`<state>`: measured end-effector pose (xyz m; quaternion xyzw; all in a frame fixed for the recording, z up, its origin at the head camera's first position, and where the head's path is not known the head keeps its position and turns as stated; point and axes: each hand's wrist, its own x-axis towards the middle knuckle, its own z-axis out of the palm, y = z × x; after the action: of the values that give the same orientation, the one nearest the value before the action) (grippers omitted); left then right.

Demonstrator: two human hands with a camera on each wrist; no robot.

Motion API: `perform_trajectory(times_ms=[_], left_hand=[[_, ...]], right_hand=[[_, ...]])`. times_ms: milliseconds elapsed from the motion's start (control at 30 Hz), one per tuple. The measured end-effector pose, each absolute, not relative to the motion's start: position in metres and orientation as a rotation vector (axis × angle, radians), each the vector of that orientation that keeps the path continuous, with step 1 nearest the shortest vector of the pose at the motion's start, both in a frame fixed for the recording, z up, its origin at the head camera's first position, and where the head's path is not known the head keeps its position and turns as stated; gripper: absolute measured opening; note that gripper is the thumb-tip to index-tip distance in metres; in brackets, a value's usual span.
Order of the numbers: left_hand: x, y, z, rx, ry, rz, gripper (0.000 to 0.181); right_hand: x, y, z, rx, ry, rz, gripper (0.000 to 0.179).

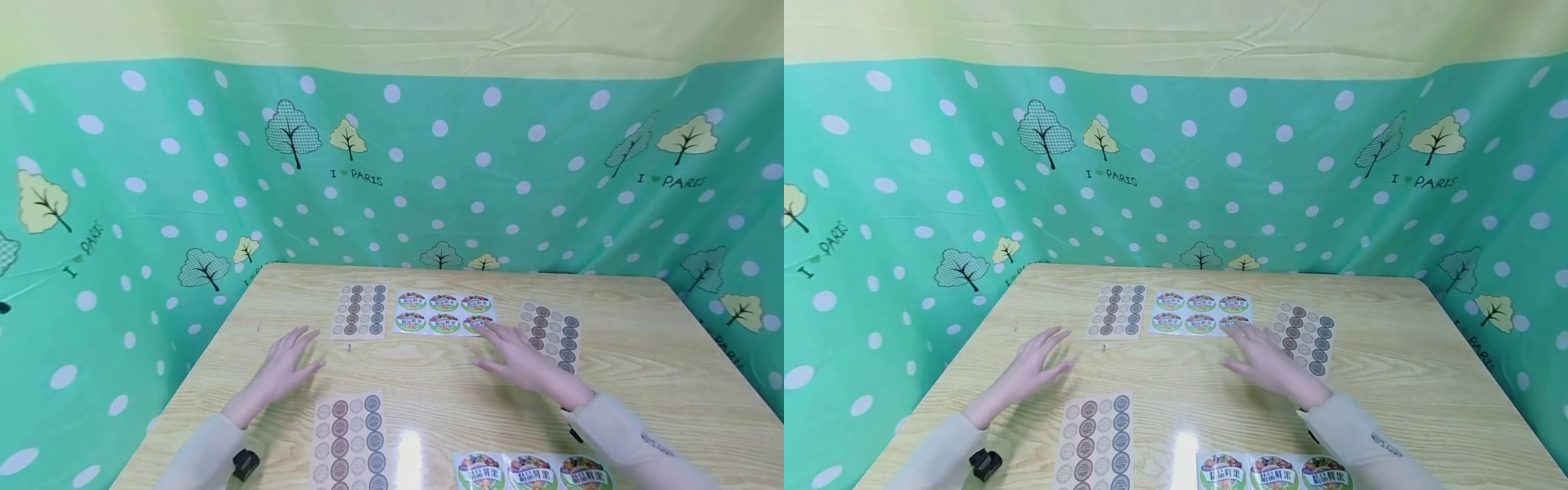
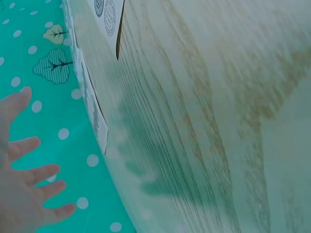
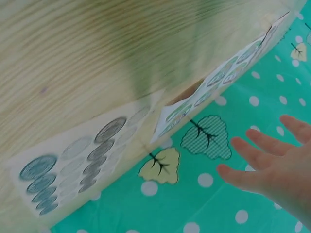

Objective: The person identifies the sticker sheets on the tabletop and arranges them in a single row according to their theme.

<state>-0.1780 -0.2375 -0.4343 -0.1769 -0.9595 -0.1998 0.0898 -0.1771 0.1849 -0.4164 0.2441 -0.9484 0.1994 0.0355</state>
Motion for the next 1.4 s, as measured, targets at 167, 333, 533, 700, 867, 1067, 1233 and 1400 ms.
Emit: perform_trajectory(times_ms=[167, 333, 533, 700, 867, 1067, 1233, 1400], left_hand=[[-0.183, -0.238, -0.434, -0.519, -2.838, -0.618, 0.058], [-0.187, -0.238, -0.433, -0.512, -2.843, -0.64, 0.056], [-0.195, -0.238, -0.433, -0.49, -2.87, -0.698, 0.053], [-0.202, -0.237, -0.434, -0.481, -2.876, -0.733, 0.052], [-0.21, -0.236, -0.436, -0.48, -2.88, -0.754, 0.05], [-0.218, -0.235, -0.437, -0.47, -2.881, -0.792, 0.048], [-0.226, -0.233, -0.438, -0.459, -2.876, -0.803, 0.047], [-0.233, -0.233, -0.439, -0.43, -2.895, -0.845, 0.047]], right_hand=[[-0.185, 0.171, -0.418, 0.772, -2.92, 0.674, 0.061], [-0.194, 0.161, -0.418, 0.773, -2.951, 0.73, 0.06], [-0.205, 0.146, -0.417, 0.82, -2.952, 0.815, 0.059], [-0.214, 0.132, -0.418, 0.842, -2.963, 0.849, 0.056], [-0.221, 0.116, -0.418, 0.795, -3.005, 0.95, 0.053], [-0.231, 0.095, -0.421, 0.759, -2.999, 1.063, 0.052], [-0.24, 0.081, -0.426, 0.732, -3.005, 1.064, 0.05], [-0.248, 0.067, -0.426, 0.773, -2.958, 1.147, 0.048]])
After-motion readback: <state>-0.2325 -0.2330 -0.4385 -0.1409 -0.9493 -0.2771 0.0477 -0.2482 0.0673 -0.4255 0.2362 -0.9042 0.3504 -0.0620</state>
